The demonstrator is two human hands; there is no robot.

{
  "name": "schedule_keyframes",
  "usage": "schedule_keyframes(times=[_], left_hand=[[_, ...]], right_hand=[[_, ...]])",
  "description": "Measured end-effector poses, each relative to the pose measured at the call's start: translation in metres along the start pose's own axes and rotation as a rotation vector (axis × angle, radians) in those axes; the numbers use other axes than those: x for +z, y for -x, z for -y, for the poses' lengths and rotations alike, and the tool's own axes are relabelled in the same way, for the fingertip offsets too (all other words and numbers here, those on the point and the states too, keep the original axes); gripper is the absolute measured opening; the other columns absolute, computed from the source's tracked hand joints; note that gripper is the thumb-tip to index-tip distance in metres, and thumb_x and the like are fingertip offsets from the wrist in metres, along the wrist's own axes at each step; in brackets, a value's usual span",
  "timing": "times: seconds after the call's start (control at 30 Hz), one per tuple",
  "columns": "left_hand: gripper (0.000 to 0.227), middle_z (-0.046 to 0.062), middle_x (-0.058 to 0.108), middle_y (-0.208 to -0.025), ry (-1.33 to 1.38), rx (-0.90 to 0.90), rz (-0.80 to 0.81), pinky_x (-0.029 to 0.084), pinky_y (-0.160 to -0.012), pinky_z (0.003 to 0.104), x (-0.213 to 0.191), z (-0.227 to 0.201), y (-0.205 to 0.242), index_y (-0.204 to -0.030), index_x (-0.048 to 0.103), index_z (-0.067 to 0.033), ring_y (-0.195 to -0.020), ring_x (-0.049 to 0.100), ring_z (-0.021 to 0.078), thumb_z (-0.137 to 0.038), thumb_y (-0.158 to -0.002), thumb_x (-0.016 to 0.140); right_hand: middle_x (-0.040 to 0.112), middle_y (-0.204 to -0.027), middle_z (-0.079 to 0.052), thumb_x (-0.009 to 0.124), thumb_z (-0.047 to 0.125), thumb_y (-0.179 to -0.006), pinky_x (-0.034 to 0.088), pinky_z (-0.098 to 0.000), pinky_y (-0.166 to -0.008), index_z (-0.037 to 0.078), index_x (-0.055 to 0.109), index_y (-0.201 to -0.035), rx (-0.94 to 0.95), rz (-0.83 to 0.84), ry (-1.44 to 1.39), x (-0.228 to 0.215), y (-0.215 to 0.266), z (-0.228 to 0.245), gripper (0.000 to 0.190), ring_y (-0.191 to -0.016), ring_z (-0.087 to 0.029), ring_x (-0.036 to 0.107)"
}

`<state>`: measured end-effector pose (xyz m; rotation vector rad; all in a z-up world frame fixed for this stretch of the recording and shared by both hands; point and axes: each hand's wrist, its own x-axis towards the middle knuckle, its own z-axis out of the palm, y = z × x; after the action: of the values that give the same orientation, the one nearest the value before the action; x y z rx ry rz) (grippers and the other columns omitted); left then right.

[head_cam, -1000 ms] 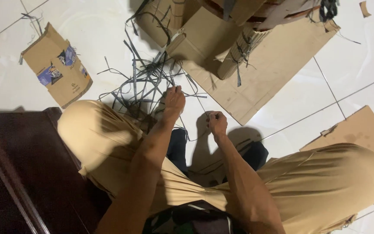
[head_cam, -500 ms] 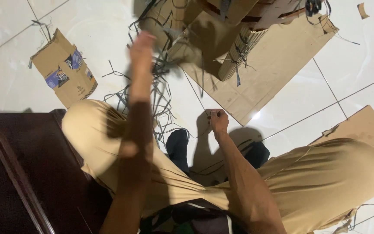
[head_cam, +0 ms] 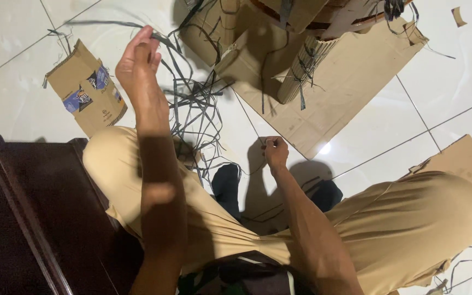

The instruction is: Wrap a wooden chair with cardboard and secure it with plastic ties

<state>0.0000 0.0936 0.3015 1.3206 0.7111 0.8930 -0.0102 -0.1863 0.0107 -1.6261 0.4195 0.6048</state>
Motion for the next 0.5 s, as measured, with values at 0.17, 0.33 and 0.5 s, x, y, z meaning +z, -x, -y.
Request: schedule_keyframes(times=[0.17, 0.33, 0.5], left_hand=[[0.02, 0.004, 0.074, -0.096, 0.016, -0.083, 0.141, 0.061, -0.069, 0.021, 0.01, 0.024, -0.001, -0.107, 0.079, -0.0086, -0.076, 0.068, 0.0092, -0.006, -0.092, 0.066], [0.018, 0.007, 0.074, -0.127, -0.292, -0.122, 0.059, 0.058, -0.094, 0.033, 0.037, 0.1, 0.005, -0.101, 0.074, -0.0136, -0.105, 0.068, 0.0158, -0.001, -0.091, 0.066], [0.071, 0.031, 0.054, -0.139, -0.655, -0.172, -0.522, 0.049, -0.113, 0.054, 0.002, 0.211, 0.016, -0.143, 0.044, 0.0045, -0.131, 0.058, 0.044, -0.022, -0.087, 0.077]], right_hand=[[0.071, -0.091, -0.011, 0.057, 0.008, -0.094, 0.06, -0.0337, -0.075, 0.001, 0.068, -0.098, -0.42, -0.03, 0.14, 0.007, -0.003, 0.005, 0.013, -0.081, -0.021, 0.069], [0.068, -0.097, -0.011, 0.055, 0.006, -0.099, 0.056, -0.0296, -0.067, 0.003, 0.064, -0.106, -0.232, 0.071, 0.013, 0.016, 0.013, 0.033, 0.012, -0.08, -0.018, 0.071], [0.074, -0.093, -0.012, 0.056, 0.013, -0.099, 0.058, -0.0341, -0.065, 0.008, 0.068, -0.103, -0.166, -0.004, 0.236, 0.005, -0.006, -0.009, 0.013, -0.07, -0.019, 0.072]])
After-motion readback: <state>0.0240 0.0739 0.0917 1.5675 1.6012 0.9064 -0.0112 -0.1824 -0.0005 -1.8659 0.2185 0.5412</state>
